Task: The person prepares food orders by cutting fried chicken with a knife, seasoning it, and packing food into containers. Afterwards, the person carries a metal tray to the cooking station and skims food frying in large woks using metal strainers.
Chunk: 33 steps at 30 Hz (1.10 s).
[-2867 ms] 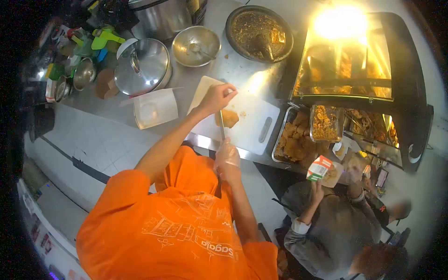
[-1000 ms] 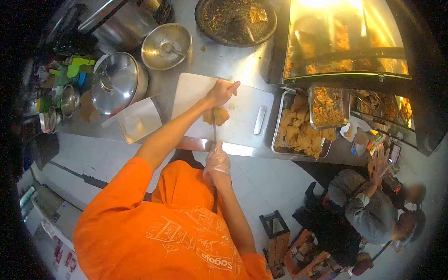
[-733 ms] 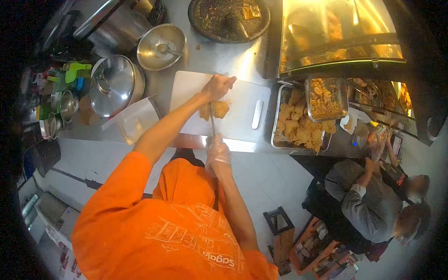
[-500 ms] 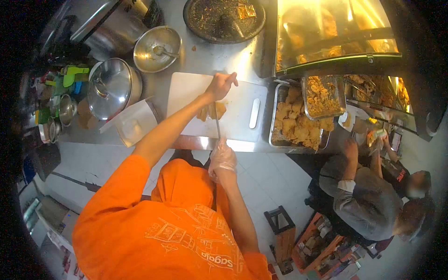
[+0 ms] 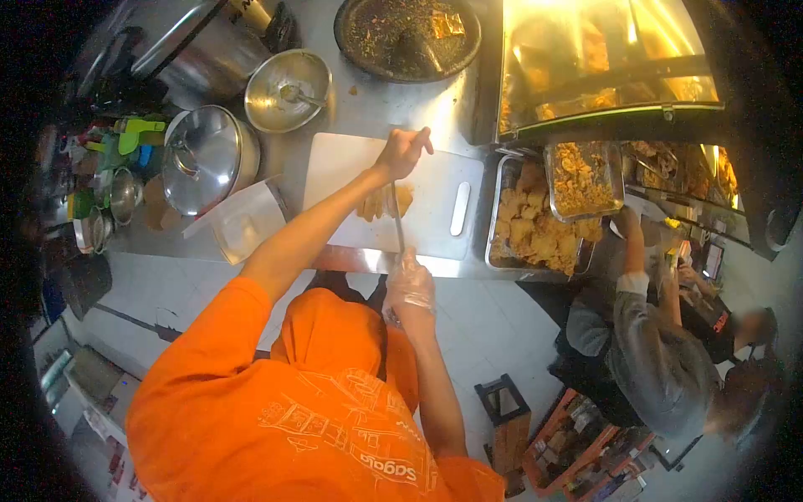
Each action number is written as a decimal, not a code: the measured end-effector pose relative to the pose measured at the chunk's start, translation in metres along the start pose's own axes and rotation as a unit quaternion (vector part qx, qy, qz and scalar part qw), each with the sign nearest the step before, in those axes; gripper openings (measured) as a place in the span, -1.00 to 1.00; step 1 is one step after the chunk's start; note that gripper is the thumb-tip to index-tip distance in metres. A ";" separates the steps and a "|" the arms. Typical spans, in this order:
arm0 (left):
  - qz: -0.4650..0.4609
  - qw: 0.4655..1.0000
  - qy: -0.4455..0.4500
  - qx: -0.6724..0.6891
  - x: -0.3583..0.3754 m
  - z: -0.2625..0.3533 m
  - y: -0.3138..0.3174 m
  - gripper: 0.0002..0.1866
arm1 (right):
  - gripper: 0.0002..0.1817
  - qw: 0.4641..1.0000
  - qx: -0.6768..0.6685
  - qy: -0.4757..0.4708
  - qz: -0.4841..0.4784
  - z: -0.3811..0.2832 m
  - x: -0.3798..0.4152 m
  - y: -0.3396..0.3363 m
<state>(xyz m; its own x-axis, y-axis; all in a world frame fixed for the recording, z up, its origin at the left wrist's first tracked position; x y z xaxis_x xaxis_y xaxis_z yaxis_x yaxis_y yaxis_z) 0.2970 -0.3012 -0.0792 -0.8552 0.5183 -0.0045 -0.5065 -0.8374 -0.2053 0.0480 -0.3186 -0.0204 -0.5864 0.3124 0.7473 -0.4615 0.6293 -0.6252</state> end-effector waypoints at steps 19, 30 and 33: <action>-0.019 1.000 -0.006 0.014 -0.005 0.012 0.034 -0.37 | -0.72 0.999 -0.035 -0.013 0.014 0.032 -0.013 -0.004; -0.074 0.979 0.079 -0.175 -0.005 -0.017 0.065 -0.41 | -0.68 0.995 -0.101 0.019 0.009 0.052 -0.074 0.057; -0.075 0.982 0.059 -0.162 -0.013 -0.009 0.056 -0.46 | -0.66 0.997 -0.076 -0.001 0.020 0.049 -0.093 0.062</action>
Point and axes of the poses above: each hand's wrist, its own x-axis away from the middle knuckle, its own y-axis out of the palm, z = x × y, the point moved 8 cm from there along -x, towards the middle knuckle, and after that the axes turned 4 degrees about -z, right-handed, at the moved point
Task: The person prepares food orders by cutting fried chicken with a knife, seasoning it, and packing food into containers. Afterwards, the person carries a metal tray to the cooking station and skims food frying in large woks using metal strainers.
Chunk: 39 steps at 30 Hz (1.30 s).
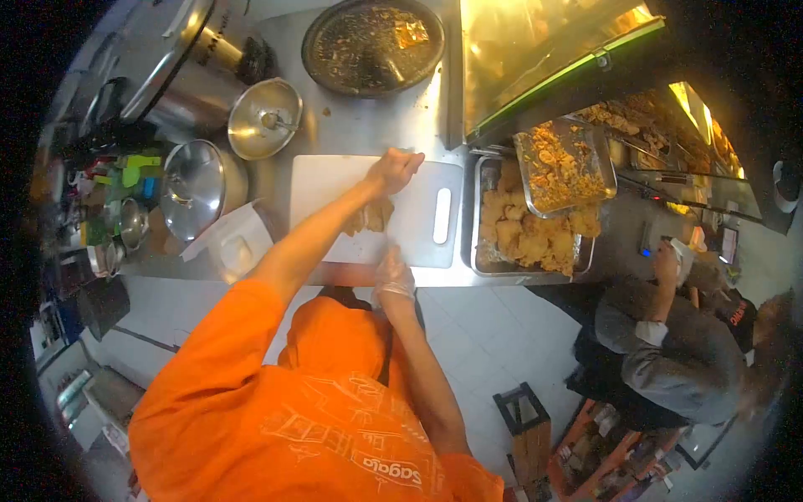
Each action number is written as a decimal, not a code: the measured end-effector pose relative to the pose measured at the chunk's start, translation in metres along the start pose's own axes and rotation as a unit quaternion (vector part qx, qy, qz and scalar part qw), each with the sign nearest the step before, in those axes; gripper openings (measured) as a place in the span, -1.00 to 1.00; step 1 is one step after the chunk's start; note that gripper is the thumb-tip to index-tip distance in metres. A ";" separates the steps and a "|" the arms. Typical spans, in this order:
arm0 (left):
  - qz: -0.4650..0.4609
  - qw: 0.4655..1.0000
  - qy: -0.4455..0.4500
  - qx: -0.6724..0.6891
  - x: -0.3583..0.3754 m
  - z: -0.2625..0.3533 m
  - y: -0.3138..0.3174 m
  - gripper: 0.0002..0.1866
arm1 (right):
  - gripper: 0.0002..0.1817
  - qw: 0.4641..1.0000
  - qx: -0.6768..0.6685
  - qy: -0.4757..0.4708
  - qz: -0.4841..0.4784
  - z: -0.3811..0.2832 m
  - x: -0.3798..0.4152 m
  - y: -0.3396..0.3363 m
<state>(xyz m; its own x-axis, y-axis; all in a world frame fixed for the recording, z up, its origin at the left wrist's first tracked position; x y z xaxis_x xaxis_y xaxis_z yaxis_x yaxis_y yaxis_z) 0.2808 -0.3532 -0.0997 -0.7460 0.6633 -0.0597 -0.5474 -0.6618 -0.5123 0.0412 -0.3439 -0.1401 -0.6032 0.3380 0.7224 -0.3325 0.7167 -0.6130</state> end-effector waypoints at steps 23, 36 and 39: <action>0.531 0.770 -0.355 -0.003 0.500 0.049 -0.165 -0.60 | 0.11 0.973 0.099 -0.123 0.170 -0.131 0.008 -0.060; 0.182 0.947 -0.249 -0.092 0.425 -0.105 -0.251 0.00 | -0.69 0.933 -0.327 -0.152 -0.015 -0.154 -0.012 -0.008; 0.188 0.896 -0.402 0.010 0.430 -0.102 -0.258 -0.01 | -0.61 0.841 -0.504 -0.153 -0.124 -0.194 0.045 0.032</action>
Point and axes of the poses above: each hand's wrist, its own x-axis away from the middle knuckle, its own y-axis out of the palm, z = x × y, the point moved 8 cm from there along -x, towards the middle knuckle, and after that the axes turned 4 degrees about -z, right-handed, at the moved point
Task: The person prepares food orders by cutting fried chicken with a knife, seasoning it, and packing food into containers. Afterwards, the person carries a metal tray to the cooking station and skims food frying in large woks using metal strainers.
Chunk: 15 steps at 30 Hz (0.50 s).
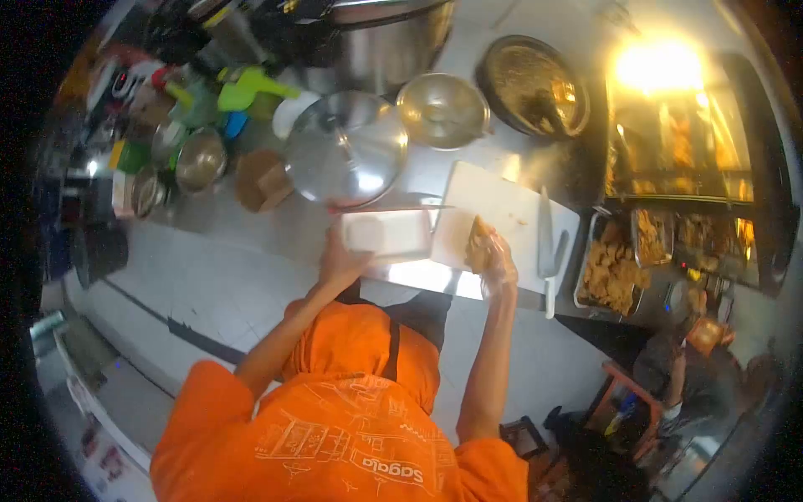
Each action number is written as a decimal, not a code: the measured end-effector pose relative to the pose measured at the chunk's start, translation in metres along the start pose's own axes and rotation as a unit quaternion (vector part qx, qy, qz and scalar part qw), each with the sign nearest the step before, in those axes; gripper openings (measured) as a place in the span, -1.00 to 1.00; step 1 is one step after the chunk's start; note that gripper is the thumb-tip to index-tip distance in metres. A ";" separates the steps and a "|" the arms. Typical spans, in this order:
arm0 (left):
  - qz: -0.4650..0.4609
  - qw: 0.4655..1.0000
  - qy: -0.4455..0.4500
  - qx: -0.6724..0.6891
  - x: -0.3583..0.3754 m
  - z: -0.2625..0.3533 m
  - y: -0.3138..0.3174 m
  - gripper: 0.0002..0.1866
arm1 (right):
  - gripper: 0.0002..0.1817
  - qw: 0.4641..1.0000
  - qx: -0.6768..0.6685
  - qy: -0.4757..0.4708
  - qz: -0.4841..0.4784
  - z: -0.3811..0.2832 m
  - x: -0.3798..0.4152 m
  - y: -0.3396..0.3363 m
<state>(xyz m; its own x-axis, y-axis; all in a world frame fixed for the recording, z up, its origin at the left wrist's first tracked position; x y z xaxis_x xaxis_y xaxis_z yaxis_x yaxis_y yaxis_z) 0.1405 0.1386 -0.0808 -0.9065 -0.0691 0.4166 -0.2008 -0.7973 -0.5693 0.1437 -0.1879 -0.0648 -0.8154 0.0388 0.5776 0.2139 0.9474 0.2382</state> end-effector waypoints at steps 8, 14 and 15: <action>-0.037 0.991 0.123 -0.037 -0.001 -0.019 -0.010 0.02 | -0.51 0.817 0.534 -0.180 0.120 0.010 0.008 0.133; -0.033 0.996 0.079 0.013 0.006 -0.079 -0.071 -0.40 | -0.56 0.849 0.397 -0.238 0.253 0.019 0.077 0.089; 0.005 0.993 0.117 0.022 0.006 -0.088 -0.070 -0.50 | -0.49 0.874 0.402 -0.165 0.219 0.027 0.078 0.076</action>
Point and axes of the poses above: each hand's wrist, its own x-axis away from the middle knuckle, its own y-axis out of the palm, z = x × y, the point moved 8 cm from there along -x, towards the middle knuckle, and after that the axes turned 4 degrees about -z, right-handed, at the moved point
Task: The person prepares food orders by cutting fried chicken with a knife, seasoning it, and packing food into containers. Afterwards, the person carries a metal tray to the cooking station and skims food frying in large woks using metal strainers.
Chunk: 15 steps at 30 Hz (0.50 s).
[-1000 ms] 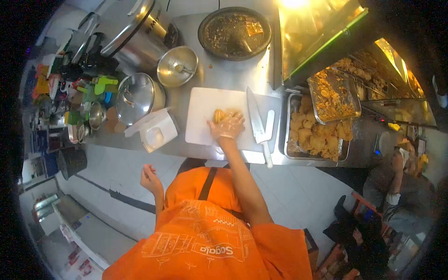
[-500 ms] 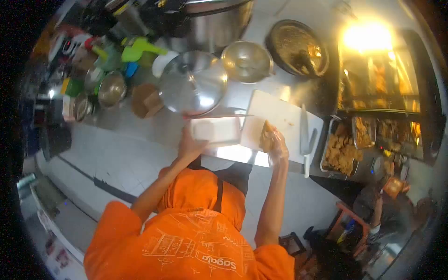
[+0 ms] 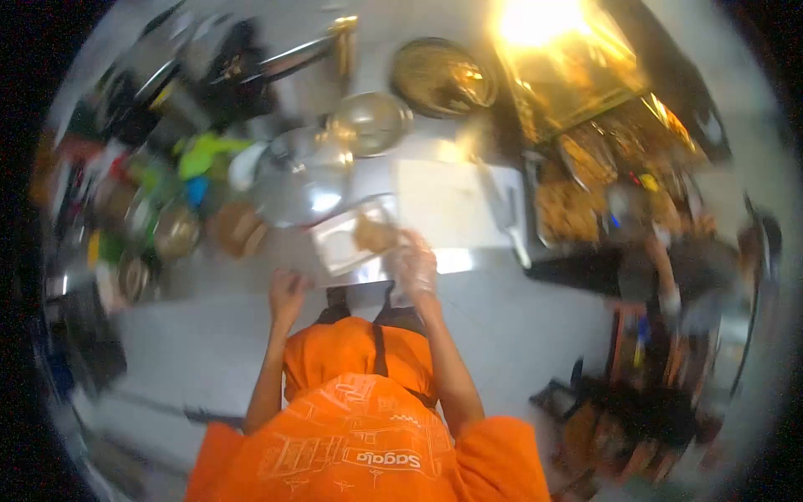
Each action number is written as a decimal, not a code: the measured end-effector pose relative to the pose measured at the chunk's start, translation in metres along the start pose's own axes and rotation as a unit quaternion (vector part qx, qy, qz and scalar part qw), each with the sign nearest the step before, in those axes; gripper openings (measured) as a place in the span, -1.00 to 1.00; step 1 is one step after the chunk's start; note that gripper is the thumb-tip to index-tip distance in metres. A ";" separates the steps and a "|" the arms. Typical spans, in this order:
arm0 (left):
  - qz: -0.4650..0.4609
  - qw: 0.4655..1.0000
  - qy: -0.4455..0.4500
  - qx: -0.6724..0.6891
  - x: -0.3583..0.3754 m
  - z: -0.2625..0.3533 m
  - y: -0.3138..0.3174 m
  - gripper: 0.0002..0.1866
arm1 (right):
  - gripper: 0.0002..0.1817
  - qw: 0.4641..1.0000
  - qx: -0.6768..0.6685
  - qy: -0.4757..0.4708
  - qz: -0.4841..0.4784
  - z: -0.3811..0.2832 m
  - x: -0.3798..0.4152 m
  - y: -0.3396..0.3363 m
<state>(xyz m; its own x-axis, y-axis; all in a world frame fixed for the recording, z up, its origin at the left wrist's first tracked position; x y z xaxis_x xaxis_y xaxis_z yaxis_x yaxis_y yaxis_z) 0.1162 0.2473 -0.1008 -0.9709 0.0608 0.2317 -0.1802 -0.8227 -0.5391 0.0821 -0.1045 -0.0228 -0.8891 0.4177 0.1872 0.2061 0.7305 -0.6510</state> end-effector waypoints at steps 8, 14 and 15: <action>0.066 0.995 -0.012 0.076 0.021 0.008 0.025 -0.65 | -0.63 0.988 0.045 -0.001 0.148 0.070 -0.006 -0.146; 0.171 0.985 0.023 0.008 0.034 0.049 0.021 -0.60 | -0.80 0.955 0.159 0.107 0.228 0.220 -0.081 -0.306; 0.186 0.982 0.014 -0.022 0.039 0.052 0.024 -0.61 | -0.80 0.949 0.181 0.113 0.231 0.244 -0.090 -0.328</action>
<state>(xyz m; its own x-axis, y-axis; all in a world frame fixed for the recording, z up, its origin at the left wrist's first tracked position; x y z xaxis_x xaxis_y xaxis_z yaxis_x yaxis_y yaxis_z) 0.0826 0.2005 -0.0623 -0.9747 -0.2232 -0.0097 0.1815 -0.7658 -0.6169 -0.0052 -0.5138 -0.0055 -0.6194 0.7833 -0.0528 0.3614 0.2248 -0.9049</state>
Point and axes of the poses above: each hand's wrist, its own x-axis away from the middle knuckle, its own y-axis out of the palm, z = x × y, the point moved 8 cm from there along -x, towards the middle knuckle, and after that the axes turned 4 degrees about -z, right-handed, at the moved point
